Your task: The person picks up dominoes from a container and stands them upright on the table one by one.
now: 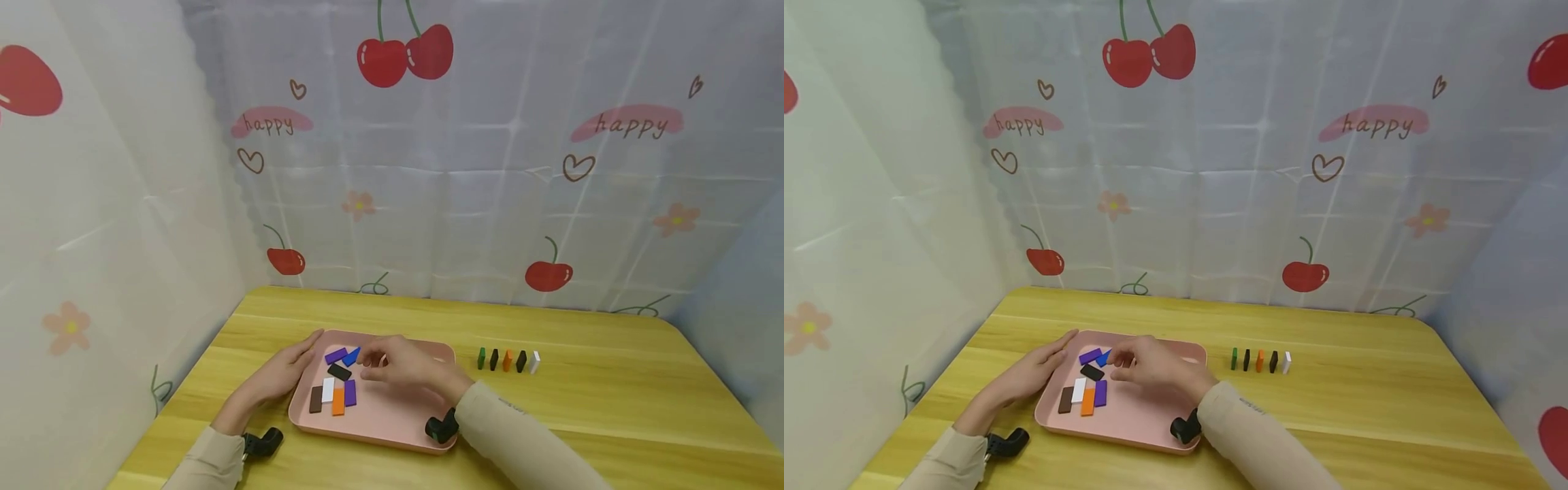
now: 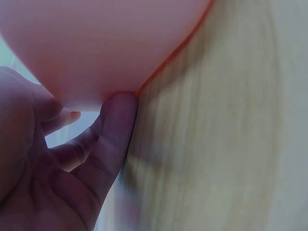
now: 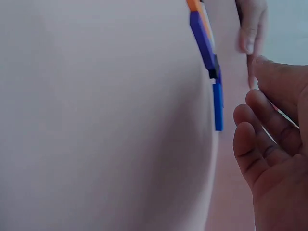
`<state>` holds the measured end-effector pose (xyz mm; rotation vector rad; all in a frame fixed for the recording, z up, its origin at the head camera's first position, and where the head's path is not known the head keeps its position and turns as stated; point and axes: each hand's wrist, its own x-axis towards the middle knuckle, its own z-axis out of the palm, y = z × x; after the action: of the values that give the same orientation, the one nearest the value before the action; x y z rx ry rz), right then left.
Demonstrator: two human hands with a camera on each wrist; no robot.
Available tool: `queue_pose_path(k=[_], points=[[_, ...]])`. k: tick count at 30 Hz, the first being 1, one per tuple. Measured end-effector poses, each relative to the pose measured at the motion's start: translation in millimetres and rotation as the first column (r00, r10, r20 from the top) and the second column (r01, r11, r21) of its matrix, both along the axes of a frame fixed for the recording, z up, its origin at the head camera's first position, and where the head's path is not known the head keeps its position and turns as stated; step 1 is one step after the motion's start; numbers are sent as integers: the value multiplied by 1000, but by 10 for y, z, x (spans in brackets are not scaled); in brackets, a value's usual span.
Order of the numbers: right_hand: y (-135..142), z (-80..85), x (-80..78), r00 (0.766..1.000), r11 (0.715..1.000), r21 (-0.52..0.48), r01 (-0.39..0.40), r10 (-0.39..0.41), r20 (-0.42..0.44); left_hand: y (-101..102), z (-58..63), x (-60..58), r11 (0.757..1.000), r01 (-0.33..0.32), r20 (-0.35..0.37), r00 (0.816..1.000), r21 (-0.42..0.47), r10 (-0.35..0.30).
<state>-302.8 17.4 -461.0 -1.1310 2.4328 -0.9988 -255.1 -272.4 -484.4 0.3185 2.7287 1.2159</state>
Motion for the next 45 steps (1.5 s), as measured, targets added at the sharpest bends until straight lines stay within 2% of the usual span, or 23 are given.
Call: queue_pose_path(k=[5, 8, 18, 21, 28, 34, 41, 45], points=[[-65, -76, 24, 994, 996, 22, -85, 86, -73, 15, 1, 10, 1000, -8, 6, 1000, 0, 8], [-77, -91, 29, 989, 992, 19, -121, 122, -83, 16, 7, 10, 1000, -10, 14, 1000, 8, 9], [-93, -114, 33, 951, 965, 112, -235, 252, -180, 9, 21, 17, 1000, -15, 26, 1000, -2, 15], [-86, -110, 46, 949, 967, 124, -222, 244, -201, 10, 8, 19, 1000, -16, 30, 999, 11, 16], [-79, -132, 58, 978, 987, 109, -115, 132, -163, 8, -10, 11, 1000, -20, 33, 999, 23, 20], [-74, -152, 66, 983, 992, 114, -53, 72, -168, 11, -17, 2, 1000, -13, 26, 1000, 18, 12], [-66, -156, 67, 976, 991, 131, -40, 67, -208, 14, -1, 8, 1000, -24, 17, 1000, -3, 24], [-86, -157, 63, 966, 989, 105, -103, 124, -225, 11, 4, 18, 1000, -22, 10, 1000, -6, 22]])
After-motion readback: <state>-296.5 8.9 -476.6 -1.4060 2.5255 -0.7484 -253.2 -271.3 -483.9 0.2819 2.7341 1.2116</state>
